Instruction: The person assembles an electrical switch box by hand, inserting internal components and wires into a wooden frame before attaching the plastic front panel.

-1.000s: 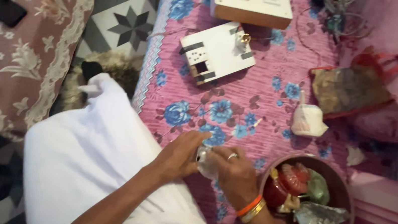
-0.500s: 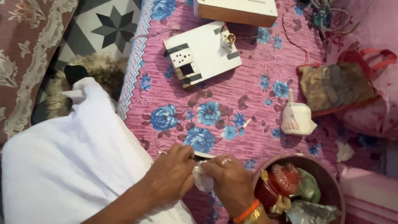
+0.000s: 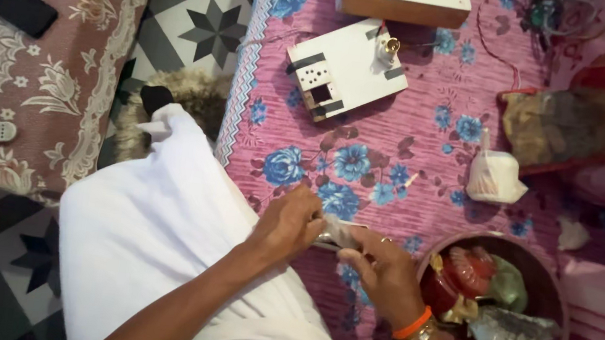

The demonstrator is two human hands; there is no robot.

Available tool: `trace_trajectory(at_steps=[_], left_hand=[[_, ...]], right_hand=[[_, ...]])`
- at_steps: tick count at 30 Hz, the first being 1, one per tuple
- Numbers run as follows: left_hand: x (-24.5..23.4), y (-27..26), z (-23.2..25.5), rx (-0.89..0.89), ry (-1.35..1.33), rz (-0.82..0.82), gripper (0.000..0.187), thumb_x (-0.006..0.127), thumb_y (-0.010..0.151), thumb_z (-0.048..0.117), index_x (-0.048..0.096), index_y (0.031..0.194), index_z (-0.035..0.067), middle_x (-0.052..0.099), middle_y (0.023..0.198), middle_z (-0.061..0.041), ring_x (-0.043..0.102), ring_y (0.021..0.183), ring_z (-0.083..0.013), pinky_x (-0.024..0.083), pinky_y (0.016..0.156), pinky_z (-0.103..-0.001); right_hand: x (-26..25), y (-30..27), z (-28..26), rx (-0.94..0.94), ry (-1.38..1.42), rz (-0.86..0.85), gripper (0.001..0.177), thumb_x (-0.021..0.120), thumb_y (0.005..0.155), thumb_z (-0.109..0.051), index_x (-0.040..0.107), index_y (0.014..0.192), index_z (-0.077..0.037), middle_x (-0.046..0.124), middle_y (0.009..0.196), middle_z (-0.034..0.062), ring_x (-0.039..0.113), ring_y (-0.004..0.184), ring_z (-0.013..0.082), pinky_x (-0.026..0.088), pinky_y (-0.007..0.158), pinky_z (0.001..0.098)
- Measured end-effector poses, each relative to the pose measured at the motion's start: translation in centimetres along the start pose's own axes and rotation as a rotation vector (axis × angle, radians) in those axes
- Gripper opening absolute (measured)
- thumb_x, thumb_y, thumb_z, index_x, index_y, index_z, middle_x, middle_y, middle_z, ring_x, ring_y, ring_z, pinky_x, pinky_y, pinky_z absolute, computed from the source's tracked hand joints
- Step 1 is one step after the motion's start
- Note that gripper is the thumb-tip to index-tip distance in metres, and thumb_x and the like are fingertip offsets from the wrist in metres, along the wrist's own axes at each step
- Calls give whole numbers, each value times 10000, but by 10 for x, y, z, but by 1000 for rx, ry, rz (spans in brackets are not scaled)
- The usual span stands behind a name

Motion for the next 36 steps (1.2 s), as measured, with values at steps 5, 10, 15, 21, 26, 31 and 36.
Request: trace_trajectory(at_steps=[5, 10, 15, 21, 26, 31, 36], left_hand=[[2, -7, 29, 22, 208, -130, 78, 610, 832, 20, 610, 907, 42, 590, 955, -151, 607, 899, -351, 496, 748, -469], [8, -16, 48, 116, 428, -235, 98, 598, 797, 56, 644, 873, 16, 581, 1001, -145, 558, 978, -337, 476, 732, -464], [1, -14, 42, 187, 513, -144, 78, 625, 770, 46, 642, 840, 15, 554, 1035, -160, 546, 1058, -349, 468, 797, -476], [-5, -21, 39, 104, 296, -333, 177, 693, 861, 123, 636, 962, -10, 565, 1067, -147, 552, 1037, -335, 487, 810, -454], [-14, -25, 57, 294, 258, -49, 383, 643, 813, 24, 633, 1195, -2, 623, 1108, -138, 585, 962, -315, 501, 802, -436], [7, -19, 38, 231, 213, -169, 298, 677, 779, 22, 635, 1073, 52, 617, 979, -134, 601, 965, -356, 490, 795, -470], [-15, -9, 21, 120, -19, 48, 231, 615, 847, -48, 622, 1058, 47, 604, 942, -141, 628, 912, -355, 513, 809, -467]], right_hand=[[7, -6, -26, -517, -439, 251, 161, 726, 798, -19, 746, 942, -90, 721, 883, 73, 712, 768, 268, 564, 664, 365], [16, -2, -29, -389, -613, 279, 109, 716, 777, -24, 718, 778, -133, 660, 749, 52, 676, 691, 290, 535, 600, 423], [25, -16, -42, -502, -709, 369, 40, 720, 783, -99, 719, 822, -108, 650, 740, 89, 669, 669, 314, 516, 553, 437], [-35, 22, 16, -9, -249, 144, 193, 711, 908, -199, 782, 1079, -143, 805, 941, 117, 768, 791, 283, 598, 696, 367], [-72, 105, 78, 36, -821, 255, 445, 794, 745, -223, 725, 1161, -81, 713, 1059, 223, 681, 983, 408, 542, 833, 504], [-66, 150, 118, 99, -924, 165, 211, 753, 827, -218, 803, 1004, -115, 753, 1023, 189, 708, 996, 370, 565, 905, 466], [-68, 107, 57, 116, -449, 100, 211, 675, 945, -191, 781, 1116, -126, 764, 880, 130, 719, 725, 247, 582, 687, 381]])
Point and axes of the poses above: each hand's wrist, its own y-axis towards the middle knuckle, its own x-axis out of the palm, z = x × y, the point moved 4 cm from there along y, towards the middle knuckle
